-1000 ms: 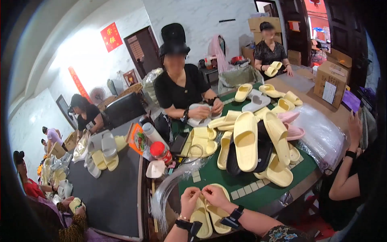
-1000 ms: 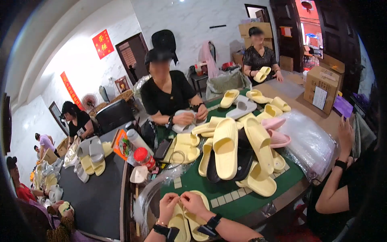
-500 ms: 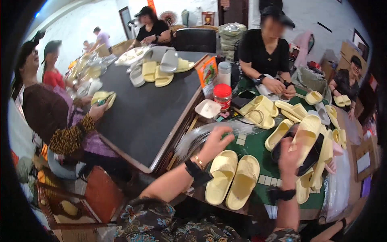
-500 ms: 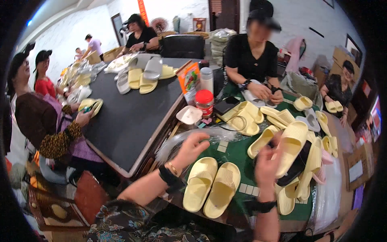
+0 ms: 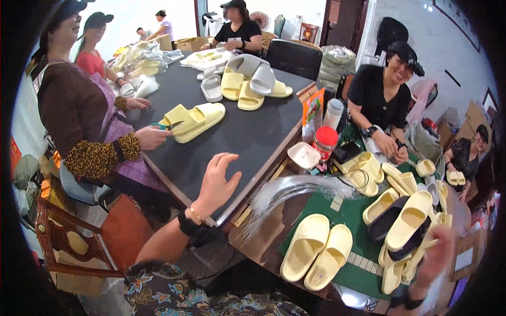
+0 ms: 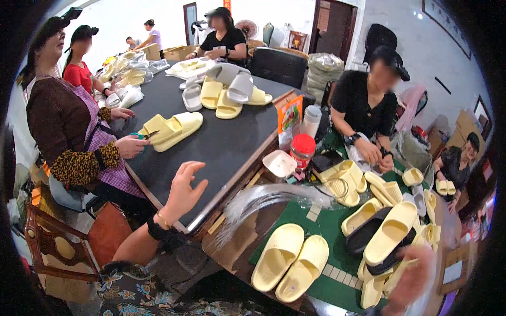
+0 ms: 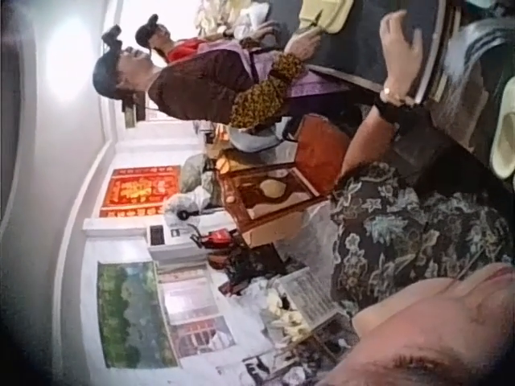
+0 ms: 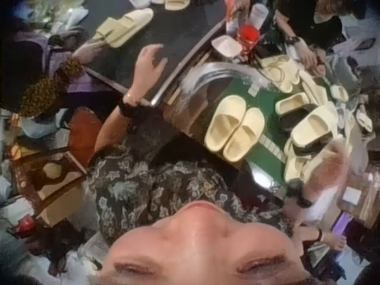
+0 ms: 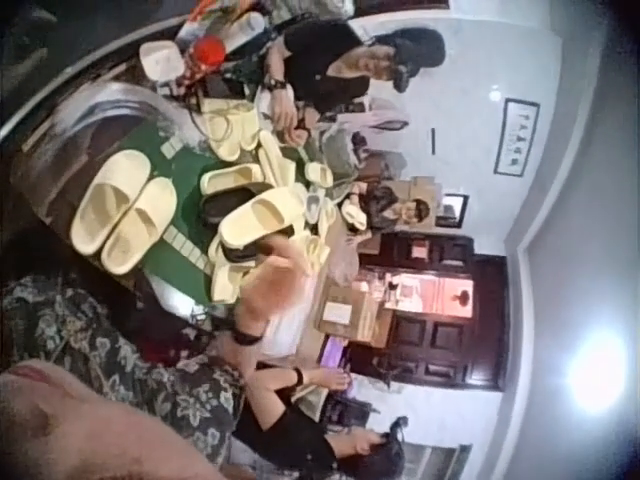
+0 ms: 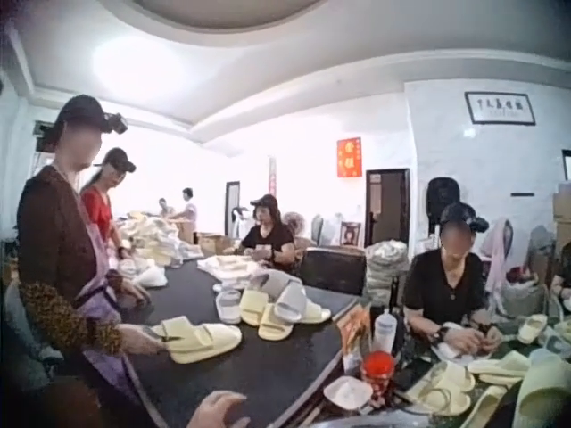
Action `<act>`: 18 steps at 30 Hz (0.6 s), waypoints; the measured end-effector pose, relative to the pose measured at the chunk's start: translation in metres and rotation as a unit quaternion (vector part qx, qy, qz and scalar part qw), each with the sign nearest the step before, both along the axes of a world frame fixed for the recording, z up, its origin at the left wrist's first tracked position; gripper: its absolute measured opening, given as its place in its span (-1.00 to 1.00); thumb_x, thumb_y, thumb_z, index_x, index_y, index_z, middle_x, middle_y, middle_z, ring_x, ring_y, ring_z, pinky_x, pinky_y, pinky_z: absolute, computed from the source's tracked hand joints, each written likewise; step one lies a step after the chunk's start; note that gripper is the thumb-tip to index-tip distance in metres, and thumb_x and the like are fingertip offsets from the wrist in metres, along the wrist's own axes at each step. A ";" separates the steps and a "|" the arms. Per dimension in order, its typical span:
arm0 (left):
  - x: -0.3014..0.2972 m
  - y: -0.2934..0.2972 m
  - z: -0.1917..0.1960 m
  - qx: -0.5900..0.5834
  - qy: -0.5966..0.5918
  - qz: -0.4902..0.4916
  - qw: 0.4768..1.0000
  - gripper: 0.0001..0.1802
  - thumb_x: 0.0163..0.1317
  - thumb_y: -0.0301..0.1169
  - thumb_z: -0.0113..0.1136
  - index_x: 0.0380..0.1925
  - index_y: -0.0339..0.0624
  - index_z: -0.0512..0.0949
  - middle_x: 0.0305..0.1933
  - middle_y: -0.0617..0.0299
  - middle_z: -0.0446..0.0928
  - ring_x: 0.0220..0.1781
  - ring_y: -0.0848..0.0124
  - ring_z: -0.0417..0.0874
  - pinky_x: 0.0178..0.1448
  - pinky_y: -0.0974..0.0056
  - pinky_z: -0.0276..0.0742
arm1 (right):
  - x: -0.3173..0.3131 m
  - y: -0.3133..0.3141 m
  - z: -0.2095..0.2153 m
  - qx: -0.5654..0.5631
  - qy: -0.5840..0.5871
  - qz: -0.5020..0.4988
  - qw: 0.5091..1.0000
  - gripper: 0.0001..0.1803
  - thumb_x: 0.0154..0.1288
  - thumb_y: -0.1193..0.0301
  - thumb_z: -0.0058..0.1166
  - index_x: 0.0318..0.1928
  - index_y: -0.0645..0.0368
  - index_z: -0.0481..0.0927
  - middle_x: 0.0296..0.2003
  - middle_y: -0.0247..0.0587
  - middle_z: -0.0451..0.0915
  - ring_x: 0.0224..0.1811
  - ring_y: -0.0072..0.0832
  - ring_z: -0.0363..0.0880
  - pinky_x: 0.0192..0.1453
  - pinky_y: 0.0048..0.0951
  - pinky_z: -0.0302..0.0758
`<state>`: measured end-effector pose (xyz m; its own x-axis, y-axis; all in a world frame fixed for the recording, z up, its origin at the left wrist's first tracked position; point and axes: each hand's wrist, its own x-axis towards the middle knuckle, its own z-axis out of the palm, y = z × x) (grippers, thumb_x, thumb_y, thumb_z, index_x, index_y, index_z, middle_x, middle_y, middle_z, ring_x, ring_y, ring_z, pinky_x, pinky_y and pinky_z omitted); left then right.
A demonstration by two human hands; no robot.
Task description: Assembling and checking slippers in a manufacturing setting.
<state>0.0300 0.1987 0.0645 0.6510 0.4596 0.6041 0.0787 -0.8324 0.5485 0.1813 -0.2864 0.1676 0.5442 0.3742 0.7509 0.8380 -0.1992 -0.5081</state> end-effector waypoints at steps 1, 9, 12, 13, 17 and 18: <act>-0.011 0.016 -0.011 0.008 0.013 0.038 0.999 -0.55 0.03 -0.47 0.27 -0.03 -0.30 0.47 -0.02 -0.01 0.49 0.03 0.13 0.52 0.11 0.17 0.45 | -0.009 0.023 -0.031 -0.158 0.059 -0.071 0.983 -0.73 0.29 0.33 -0.07 -0.19 0.26 0.57 -0.29 -0.20 0.59 -0.16 -0.46 0.52 -0.05 -0.45 0.40; -0.020 0.174 -0.040 -0.567 -0.184 0.185 0.782 0.02 0.03 0.00 0.39 0.34 -0.33 0.10 0.26 0.02 0.25 0.25 0.21 0.24 0.19 0.03 0.24 | -0.045 0.085 -0.194 -0.382 0.336 -0.082 0.857 -0.55 0.09 0.12 0.28 -0.35 0.34 0.58 -0.49 -0.04 0.62 -0.45 -0.25 0.62 -0.35 -0.30 0.52; -0.003 0.207 -0.033 -0.632 -0.280 0.190 0.698 -0.05 0.04 0.16 0.30 0.29 -0.19 0.22 0.31 0.04 0.19 0.31 0.14 0.16 0.19 0.04 0.19 | -0.043 0.112 -0.196 -0.453 0.322 -0.183 0.811 -0.39 0.04 -0.10 0.23 -0.27 0.28 0.60 -0.45 -0.03 0.65 -0.37 -0.09 0.65 -0.24 -0.19 0.55; 0.003 0.222 -0.038 -0.630 -0.332 0.250 0.656 -0.14 0.02 0.11 0.37 0.13 -0.35 0.40 0.11 0.02 0.48 0.03 0.16 0.52 0.00 -0.05 0.39 | -0.046 0.121 -0.193 -0.435 0.296 -0.184 0.830 -0.34 0.02 -0.18 0.18 -0.30 0.28 0.63 -0.45 0.00 0.65 -0.36 -0.03 0.64 -0.20 -0.14 0.54; 0.047 0.280 -0.103 -0.623 -0.401 0.145 0.656 -0.45 0.15 -0.11 0.26 -0.01 -0.32 0.51 -0.13 0.04 0.60 -0.29 0.11 0.67 -0.27 0.01 0.59 | -0.047 0.134 -0.190 -0.451 0.310 -0.241 0.801 -0.40 0.06 -0.14 0.15 -0.41 0.26 0.66 -0.48 0.03 0.65 -0.36 -0.01 0.64 -0.20 -0.11 0.54; -0.011 0.337 -0.138 -0.596 -0.418 0.163 0.666 -0.45 0.15 -0.11 0.26 -0.01 -0.32 0.51 -0.13 0.04 0.60 -0.29 0.11 0.67 -0.27 0.01 0.59 | -0.051 0.145 -0.199 -0.458 0.285 -0.213 0.815 -0.44 0.09 -0.09 0.12 -0.48 0.25 0.66 -0.50 0.04 0.64 -0.38 0.00 0.64 -0.22 -0.11 0.54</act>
